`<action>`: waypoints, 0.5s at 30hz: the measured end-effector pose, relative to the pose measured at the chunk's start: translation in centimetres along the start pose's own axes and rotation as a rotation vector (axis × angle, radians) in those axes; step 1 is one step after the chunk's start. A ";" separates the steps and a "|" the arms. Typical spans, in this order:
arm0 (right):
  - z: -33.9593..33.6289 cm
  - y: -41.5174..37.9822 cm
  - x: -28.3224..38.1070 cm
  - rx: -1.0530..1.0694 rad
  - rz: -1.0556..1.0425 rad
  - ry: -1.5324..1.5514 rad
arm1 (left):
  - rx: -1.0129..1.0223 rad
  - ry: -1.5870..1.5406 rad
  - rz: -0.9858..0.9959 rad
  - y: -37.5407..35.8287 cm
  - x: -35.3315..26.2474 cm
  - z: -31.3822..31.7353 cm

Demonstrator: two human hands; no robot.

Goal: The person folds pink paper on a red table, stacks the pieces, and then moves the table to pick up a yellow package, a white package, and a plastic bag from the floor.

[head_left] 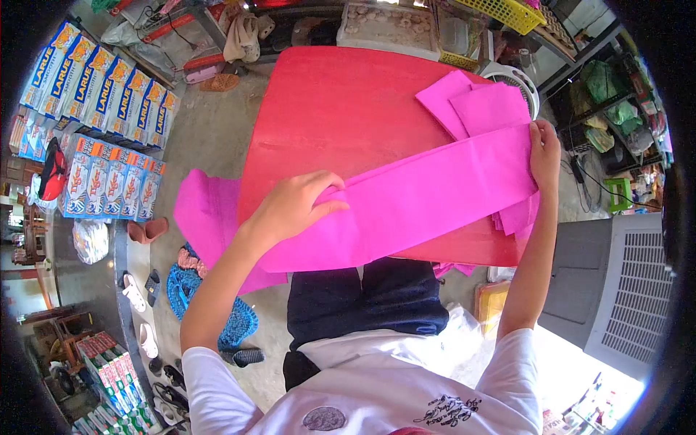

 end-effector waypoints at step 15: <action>-0.3 0.5 -0.3 0.003 -0.037 0.043 | 0.111 0.200 -0.108 0.8 -1.2 -0.7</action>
Point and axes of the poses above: each hand's wrist, its own y-axis towards the middle knuckle, its own z-axis out of the palm, x = y × z, the point moved 10 cm from there along y, towards the middle knuckle, and after that the axes turned 6 degrees about -x, right-handed, at the moved point
